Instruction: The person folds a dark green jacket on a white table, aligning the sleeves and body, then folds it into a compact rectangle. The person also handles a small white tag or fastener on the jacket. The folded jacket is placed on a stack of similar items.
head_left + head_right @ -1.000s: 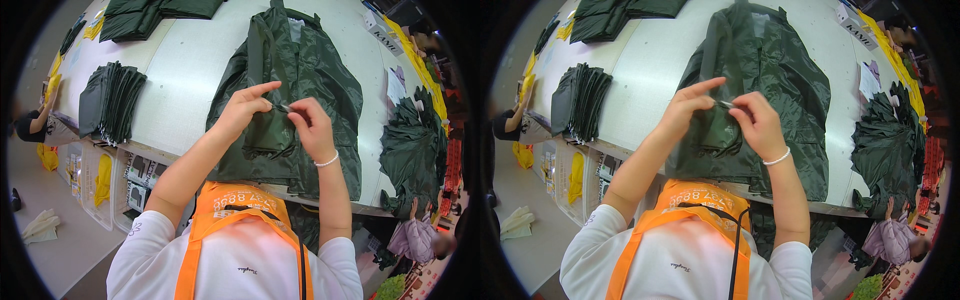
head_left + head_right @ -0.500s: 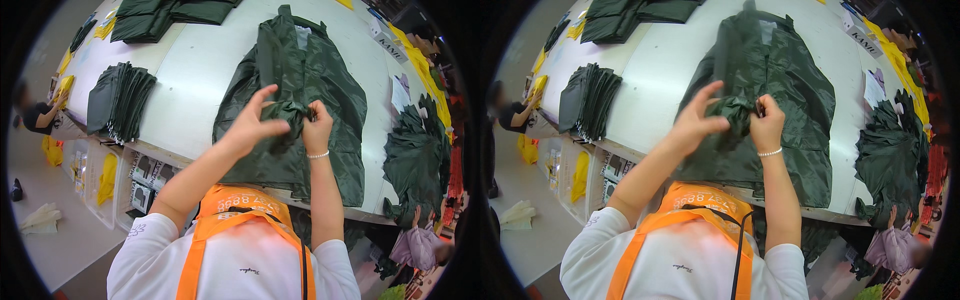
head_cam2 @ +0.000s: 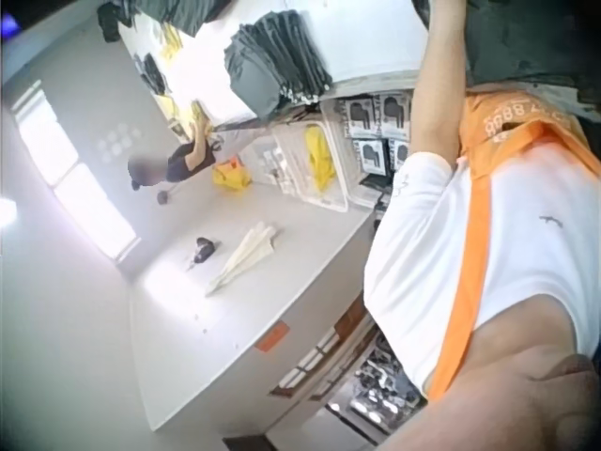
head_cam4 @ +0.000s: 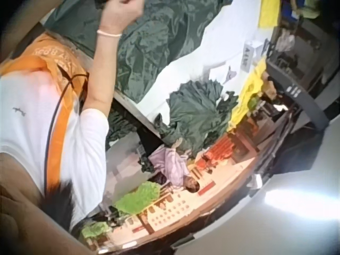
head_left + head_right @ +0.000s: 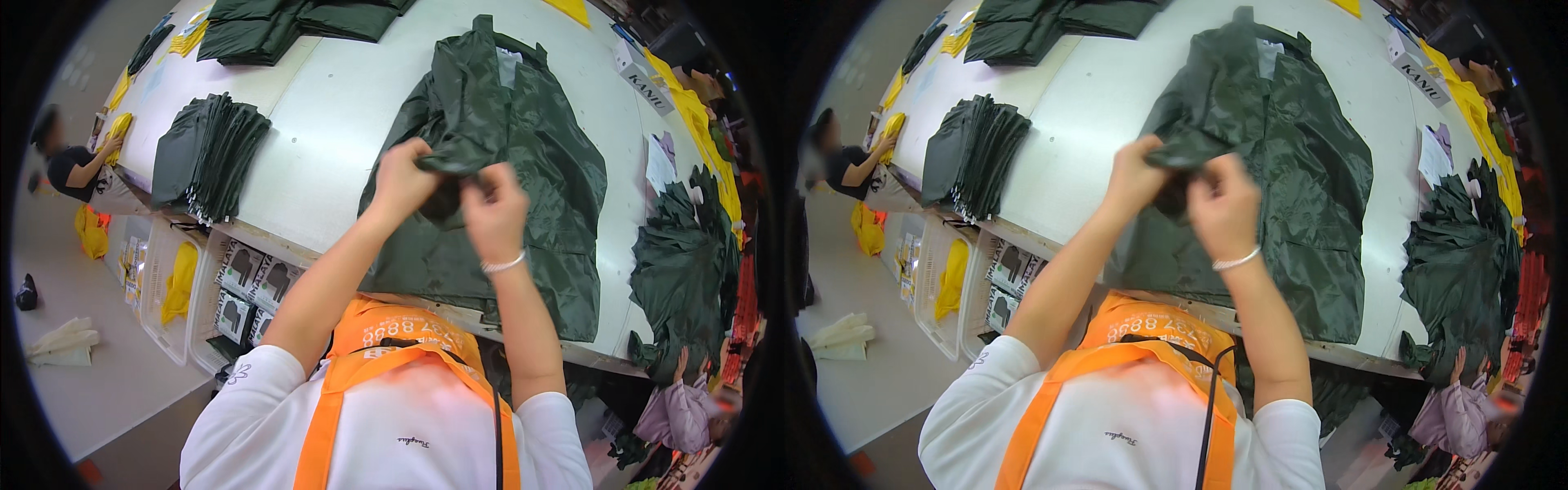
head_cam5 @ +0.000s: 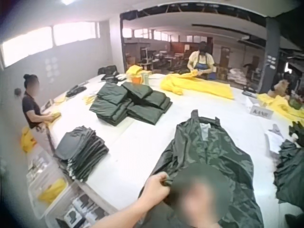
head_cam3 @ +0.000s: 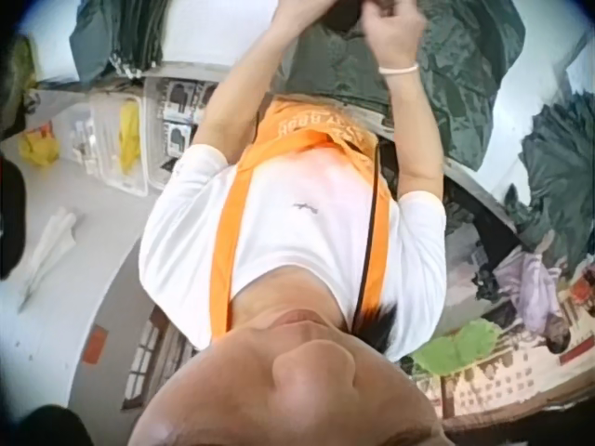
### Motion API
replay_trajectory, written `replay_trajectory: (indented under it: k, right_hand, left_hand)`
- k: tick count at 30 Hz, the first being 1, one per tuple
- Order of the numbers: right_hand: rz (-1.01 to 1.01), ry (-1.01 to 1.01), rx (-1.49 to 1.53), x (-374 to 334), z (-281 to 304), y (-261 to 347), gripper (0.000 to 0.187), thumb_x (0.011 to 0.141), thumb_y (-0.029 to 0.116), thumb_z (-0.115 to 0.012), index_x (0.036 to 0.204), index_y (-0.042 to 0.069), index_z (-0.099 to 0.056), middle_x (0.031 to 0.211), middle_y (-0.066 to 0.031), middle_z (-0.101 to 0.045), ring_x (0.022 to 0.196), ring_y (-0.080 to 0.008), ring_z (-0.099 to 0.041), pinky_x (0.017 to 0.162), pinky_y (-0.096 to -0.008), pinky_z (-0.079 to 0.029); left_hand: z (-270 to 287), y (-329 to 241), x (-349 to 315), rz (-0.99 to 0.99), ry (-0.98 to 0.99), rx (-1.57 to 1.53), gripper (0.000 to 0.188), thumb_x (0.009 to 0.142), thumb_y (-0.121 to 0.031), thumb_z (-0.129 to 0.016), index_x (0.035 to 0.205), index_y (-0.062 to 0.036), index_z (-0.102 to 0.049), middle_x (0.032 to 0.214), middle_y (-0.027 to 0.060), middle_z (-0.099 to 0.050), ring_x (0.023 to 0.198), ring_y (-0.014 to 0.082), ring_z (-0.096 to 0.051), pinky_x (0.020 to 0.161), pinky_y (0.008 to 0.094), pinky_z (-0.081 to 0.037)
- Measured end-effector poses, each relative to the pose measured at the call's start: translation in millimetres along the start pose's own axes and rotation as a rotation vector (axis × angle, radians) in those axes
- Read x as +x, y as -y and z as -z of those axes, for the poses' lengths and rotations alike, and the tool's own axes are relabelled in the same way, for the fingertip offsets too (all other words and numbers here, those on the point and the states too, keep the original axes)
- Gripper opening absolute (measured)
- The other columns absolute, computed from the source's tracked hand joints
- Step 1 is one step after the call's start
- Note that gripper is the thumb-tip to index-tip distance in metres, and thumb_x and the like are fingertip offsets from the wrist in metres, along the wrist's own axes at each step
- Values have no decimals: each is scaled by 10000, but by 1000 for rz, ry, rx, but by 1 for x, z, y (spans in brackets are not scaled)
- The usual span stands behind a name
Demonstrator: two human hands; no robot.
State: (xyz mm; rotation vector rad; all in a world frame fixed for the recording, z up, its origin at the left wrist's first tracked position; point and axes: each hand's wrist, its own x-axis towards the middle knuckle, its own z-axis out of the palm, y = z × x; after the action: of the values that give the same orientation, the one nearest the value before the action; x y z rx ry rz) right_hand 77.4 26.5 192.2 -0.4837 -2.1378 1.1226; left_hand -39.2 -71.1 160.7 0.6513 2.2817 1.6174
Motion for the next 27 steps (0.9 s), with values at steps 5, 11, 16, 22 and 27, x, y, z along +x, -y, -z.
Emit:
replay_trajectory:
  k: [5,11,16,22,27]
  right_hand:
    - [-97,-283,-83,16,32,-40,120,719,-85,-534,763,-1,-461,630,-27,-443,550,-89,-383,527,-224,-366]
    - [174,-243,-204,-18,50,-10,256,615,-161,-540,718,43,-426,628,-50,-441,508,-123,-377,496,-208,-346]
    - [37,-293,35,-20,40,-6,237,697,-124,-587,769,54,-447,623,-3,-455,507,-55,-378,470,-203,-329]
    - [-508,-241,502,-18,45,19,115,853,-13,-562,825,68,-484,652,45,-472,530,-5,-401,409,-180,-310]
    - [-350,-232,445,-17,44,9,212,789,-121,-540,816,75,-465,687,55,-435,531,-8,-376,437,-178,-304]
  left_hand:
    - [-4,-31,-63,5,375,-409,327,708,-110,-775,926,-6,-554,746,37,-603,696,95,-554,615,244,-464]
    - [36,-29,-26,-545,-334,220,232,674,93,-562,633,-23,-366,519,47,-364,527,115,-277,441,268,-310]
    - [31,-34,-43,-306,-139,-142,208,711,36,-642,791,-31,-461,624,67,-492,557,177,-473,536,266,-420]
    - [23,-36,-60,-395,67,149,417,702,35,-679,1068,-34,-491,832,72,-580,774,150,-583,692,269,-479]
    - [45,-22,-30,-129,-154,-89,395,675,134,-483,1032,-35,-482,698,50,-473,591,112,-498,493,246,-386]
